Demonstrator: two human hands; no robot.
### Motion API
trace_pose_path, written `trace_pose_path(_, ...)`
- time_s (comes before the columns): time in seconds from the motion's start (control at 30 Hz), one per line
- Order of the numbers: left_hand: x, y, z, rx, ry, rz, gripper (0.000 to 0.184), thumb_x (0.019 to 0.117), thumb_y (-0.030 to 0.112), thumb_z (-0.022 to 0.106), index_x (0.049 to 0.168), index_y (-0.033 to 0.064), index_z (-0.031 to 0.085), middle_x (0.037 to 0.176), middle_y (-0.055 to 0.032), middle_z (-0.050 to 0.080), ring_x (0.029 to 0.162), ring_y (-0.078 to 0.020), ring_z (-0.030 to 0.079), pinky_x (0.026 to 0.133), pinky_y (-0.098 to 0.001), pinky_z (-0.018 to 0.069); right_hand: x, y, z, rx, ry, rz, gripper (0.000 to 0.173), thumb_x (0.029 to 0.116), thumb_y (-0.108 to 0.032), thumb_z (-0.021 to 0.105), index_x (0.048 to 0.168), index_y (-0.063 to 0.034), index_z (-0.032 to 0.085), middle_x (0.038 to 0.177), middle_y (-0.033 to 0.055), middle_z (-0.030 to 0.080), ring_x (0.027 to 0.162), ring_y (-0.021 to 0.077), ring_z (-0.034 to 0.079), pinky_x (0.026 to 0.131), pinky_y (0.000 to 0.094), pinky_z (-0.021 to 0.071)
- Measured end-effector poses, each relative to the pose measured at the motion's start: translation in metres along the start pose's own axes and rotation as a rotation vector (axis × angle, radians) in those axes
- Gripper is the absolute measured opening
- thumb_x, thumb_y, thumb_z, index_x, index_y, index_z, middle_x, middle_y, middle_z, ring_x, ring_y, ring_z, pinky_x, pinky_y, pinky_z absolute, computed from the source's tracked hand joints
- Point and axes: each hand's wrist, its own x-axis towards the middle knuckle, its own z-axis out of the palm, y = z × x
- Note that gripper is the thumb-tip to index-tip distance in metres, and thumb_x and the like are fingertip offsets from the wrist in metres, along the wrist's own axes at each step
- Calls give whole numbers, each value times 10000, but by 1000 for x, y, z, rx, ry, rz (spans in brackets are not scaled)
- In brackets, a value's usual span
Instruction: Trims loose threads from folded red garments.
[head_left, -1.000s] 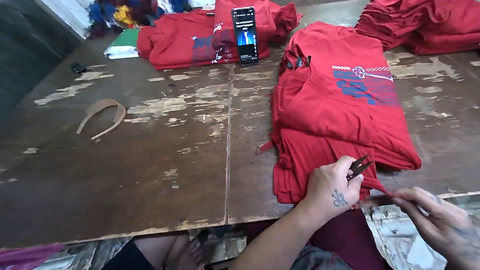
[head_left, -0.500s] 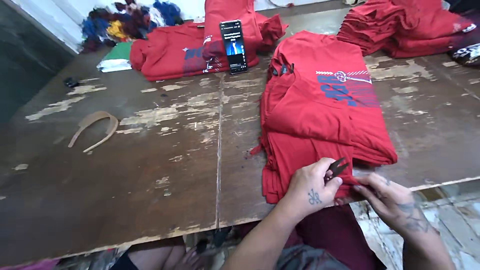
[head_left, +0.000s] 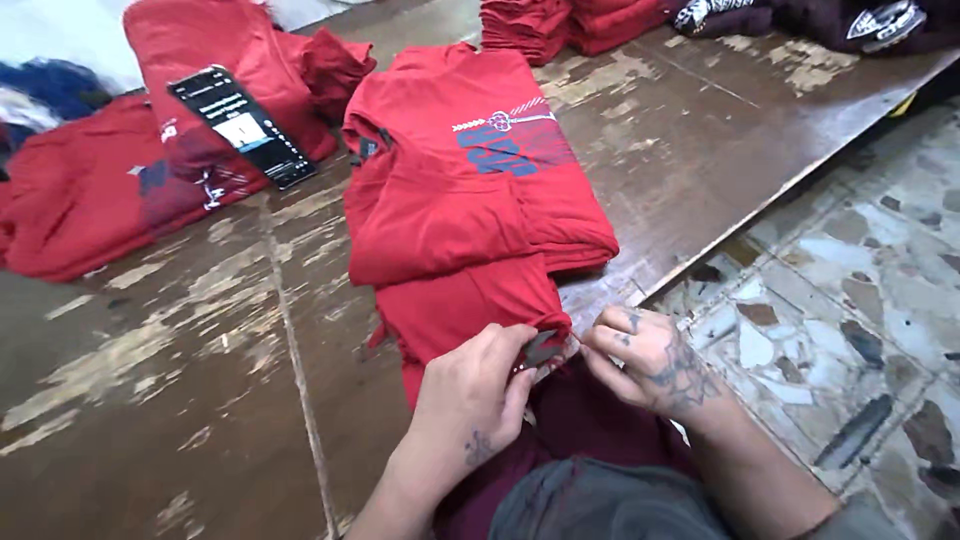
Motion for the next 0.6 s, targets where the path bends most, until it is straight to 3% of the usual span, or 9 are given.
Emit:
trace_pose_path(0.17, 12, 16, 3, 231, 45, 137, 247, 962, 146, 564, 1123, 122, 749, 928, -86, 739, 775, -276, 712, 613, -407, 538, -1, -4, 0, 12, 67, -17, 223, 961, -186, 566, 824, -68, 697, 747, 105, 640, 673, 241, 654, 566, 370, 520)
trace_pose_path(0.37, 9, 15, 2, 263, 44, 86, 285, 955, 115, 541, 1137, 108, 760, 910, -94, 736, 728, -267, 720, 563, -403, 556, -3, -11, 5, 190, 108, -160, 201, 993, -169, 562, 940, -63, 724, 825, 116, 679, 779, 235, 680, 701, 342, 560)
trace_pose_path(0.43, 7, 14, 3, 225, 49, 45, 293, 972, 165, 544, 1173, 80, 740, 953, -110, 731, 765, -267, 723, 593, -408, 566, -6, -13, 5, 257, 64, -179, 242, 1034, -234, 561, 985, -76, 738, 845, 113, 687, 798, 231, 685, 724, 344, 564)
trace_pose_path(0.5, 3, 8, 3, 83, 92, -28, 303, 986, 208, 553, 1181, 43, 716, 963, -102, 725, 771, -220, 711, 615, -377, 572, -7, -11, 1, 250, -23, -134, 406, 1046, -425, 535, 973, -83, 741, 862, 114, 697, 808, 237, 692, 721, 374, 565)
trace_pose_path(0.53, 1, 4, 2, -24, 126, -97, 327, 992, 247, 566, 1191, 22, 693, 954, -89, 718, 754, -171, 680, 627, -340, 562, -5, -7, -1, 218, -45, -79, 500, 1028, -523, 520, 996, -77, 744, 881, 118, 710, 812, 241, 702, 718, 396, 575)
trace_pose_path(0.6, -4, -7, 4, -181, 180, -255, 431, 962, 341, 628, 1195, -20, 662, 842, -46, 670, 667, -82, 577, 593, -265, 494, 3, 6, 1, 153, -31, 46, 575, 996, -569, 540, 1096, -36, 733, 925, 139, 725, 817, 257, 712, 725, 434, 590)
